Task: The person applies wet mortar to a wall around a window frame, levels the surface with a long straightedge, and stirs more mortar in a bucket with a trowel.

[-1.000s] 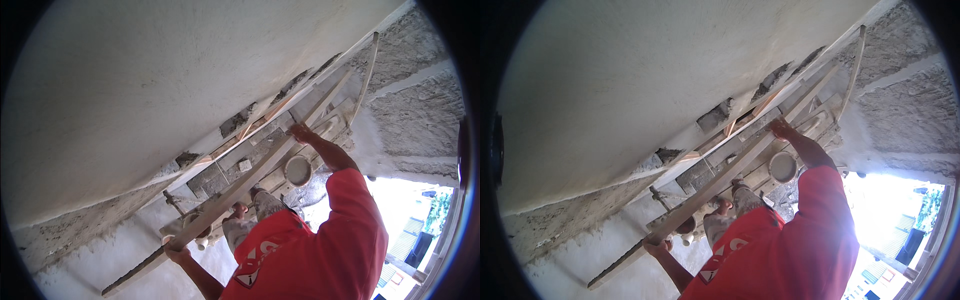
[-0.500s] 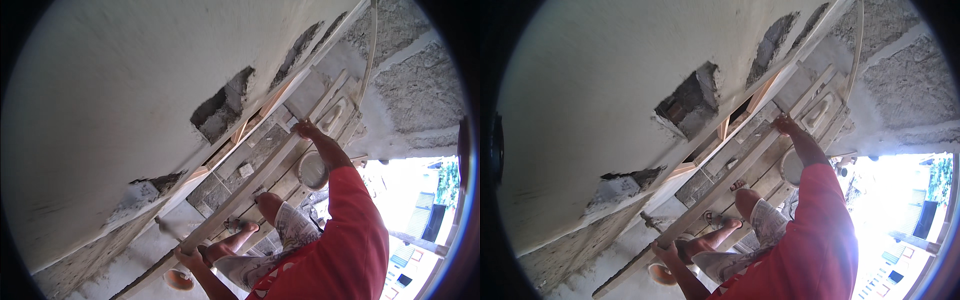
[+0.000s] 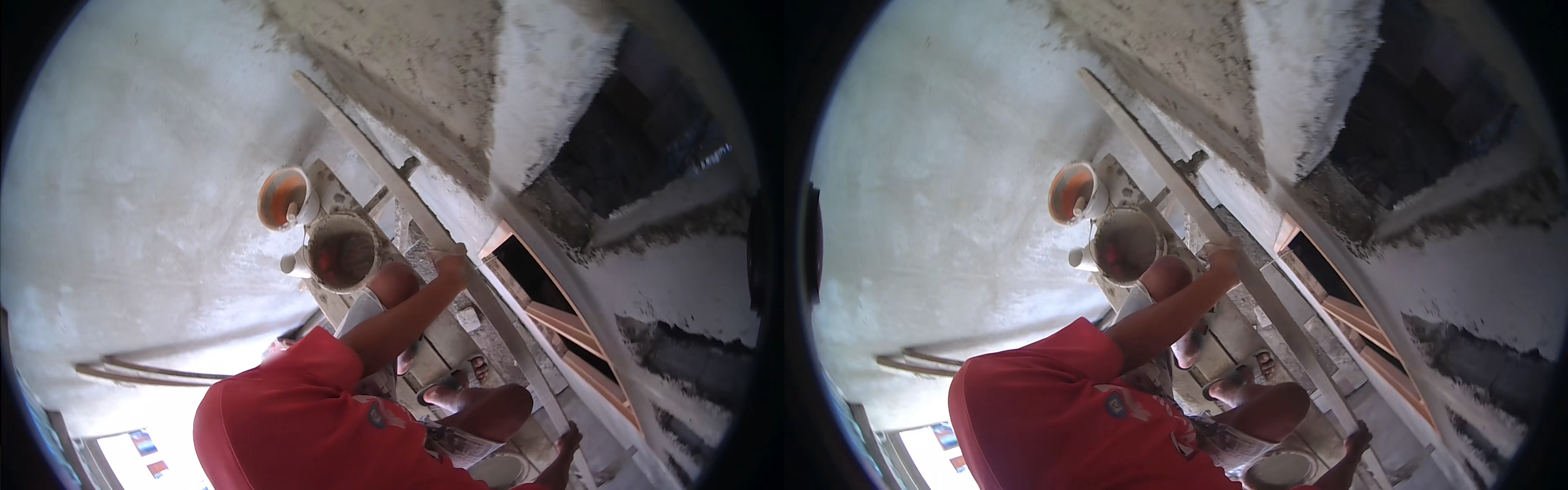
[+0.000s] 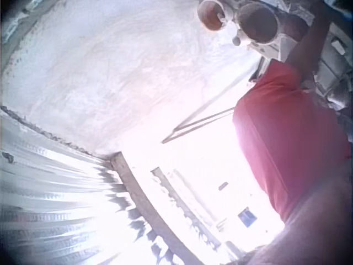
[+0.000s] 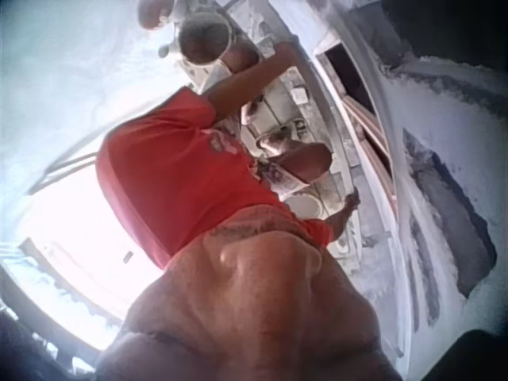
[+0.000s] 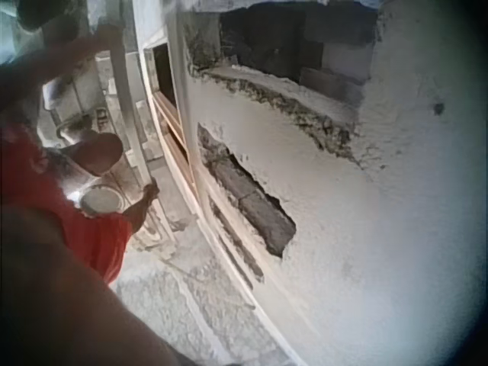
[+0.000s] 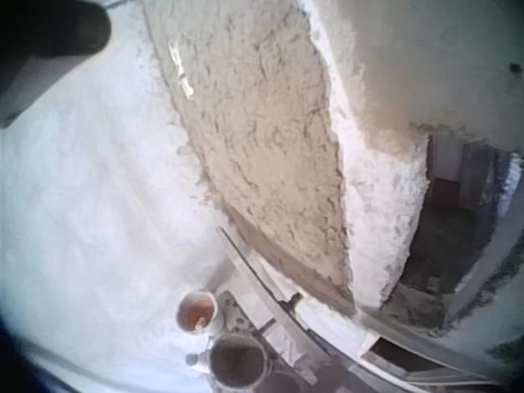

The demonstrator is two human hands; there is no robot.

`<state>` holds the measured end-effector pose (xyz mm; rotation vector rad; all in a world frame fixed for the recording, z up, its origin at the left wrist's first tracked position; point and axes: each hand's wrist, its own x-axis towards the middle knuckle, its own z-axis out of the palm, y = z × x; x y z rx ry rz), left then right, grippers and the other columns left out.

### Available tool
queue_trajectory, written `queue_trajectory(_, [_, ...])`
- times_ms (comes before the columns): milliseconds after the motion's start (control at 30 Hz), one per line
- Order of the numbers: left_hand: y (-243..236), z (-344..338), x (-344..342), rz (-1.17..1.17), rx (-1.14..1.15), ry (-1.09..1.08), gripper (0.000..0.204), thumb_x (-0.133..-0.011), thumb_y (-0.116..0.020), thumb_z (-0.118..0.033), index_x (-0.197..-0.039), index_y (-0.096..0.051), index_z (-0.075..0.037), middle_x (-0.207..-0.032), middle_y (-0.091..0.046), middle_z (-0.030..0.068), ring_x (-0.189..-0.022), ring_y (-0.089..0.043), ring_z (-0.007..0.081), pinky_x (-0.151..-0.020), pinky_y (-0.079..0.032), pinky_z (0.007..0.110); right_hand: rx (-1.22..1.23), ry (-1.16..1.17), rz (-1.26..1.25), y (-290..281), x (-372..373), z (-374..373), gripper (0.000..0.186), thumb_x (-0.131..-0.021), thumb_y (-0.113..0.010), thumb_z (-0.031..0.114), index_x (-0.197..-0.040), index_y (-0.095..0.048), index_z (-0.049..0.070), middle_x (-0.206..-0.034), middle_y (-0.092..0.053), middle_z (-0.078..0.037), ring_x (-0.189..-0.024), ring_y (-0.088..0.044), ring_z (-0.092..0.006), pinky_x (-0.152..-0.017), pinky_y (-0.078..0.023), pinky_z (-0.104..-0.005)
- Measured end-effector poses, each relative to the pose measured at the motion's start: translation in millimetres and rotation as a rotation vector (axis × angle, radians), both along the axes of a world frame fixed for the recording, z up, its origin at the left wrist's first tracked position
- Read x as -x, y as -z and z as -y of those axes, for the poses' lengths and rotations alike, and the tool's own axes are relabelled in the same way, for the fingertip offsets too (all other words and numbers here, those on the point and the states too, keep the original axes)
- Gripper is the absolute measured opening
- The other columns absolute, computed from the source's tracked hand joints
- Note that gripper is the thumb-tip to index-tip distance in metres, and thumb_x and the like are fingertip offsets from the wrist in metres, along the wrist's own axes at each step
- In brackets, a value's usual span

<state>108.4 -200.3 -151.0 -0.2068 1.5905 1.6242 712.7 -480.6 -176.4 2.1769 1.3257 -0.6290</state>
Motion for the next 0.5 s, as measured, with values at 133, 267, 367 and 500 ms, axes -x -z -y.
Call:
queue_trajectory(133, [37.4,-27.4,-27.7,-0.141,0.166,-0.057,0.048,-0.070,-0.070,-0.006,-0.106,-0.039,-0.006,-0.094,-0.055,0.0117,-0.086,-0.052,0.0196,-0.075,-0.045,0.037,-0.086,-0.021,0.002,51.4,-41.2,-20.5,0.078,-0.057,-0.075,-0.002,-0.127,-0.051,0.024,-0.111,-0.062,-0.013,-0.108,-0.056,-0.0348,-0.092,-0.044,-0.0537])
queue_trajectory(267, [146.4,-18.0,-15.1,-0.554,0.615,0.411,0.035,-0.075,-0.068,-0.019,-0.104,-0.053,-0.007,-0.096,-0.061,0.0116,-0.088,-0.058,0.0261,-0.078,-0.048,0.041,0.020,-0.082,0.021,61.2,-22.2,-40.8,0.056,-0.075,-0.055,0.000,-0.125,-0.053,0.024,-0.114,-0.060,-0.010,-0.104,-0.055,-0.0360,-0.091,-0.043,-0.0562])
queue_trajectory(367, [183.5,-26.2,-10.7,-0.780,0.963,0.705,0.025,-0.081,-0.061,-0.024,-0.101,-0.062,-0.009,-0.099,-0.063,0.0117,-0.093,-0.060,0.0314,-0.082,-0.047,0.043,0.094,-0.111,0.030,82.4,-22.9,-44.2,0.054,-0.076,-0.055,0.003,-0.126,-0.053,0.024,-0.115,-0.059,-0.010,-0.109,-0.052,-0.0373,-0.091,-0.042,-0.0582])
queue_trajectory(500, [200.1,-20.8,-10.8,-0.422,1.023,0.149,0.025,-0.084,-0.052,-0.021,-0.101,-0.067,-0.010,-0.106,-0.062,0.0107,-0.103,-0.057,0.0334,-0.087,-0.045,0.047,0.013,-0.117,0.051,118.3,-18.8,-31.3,0.037,-0.078,-0.055,0.009,-0.115,-0.060,0.013,-0.106,-0.062,-0.014,-0.101,-0.055,-0.0378,-0.086,-0.044,-0.0557])
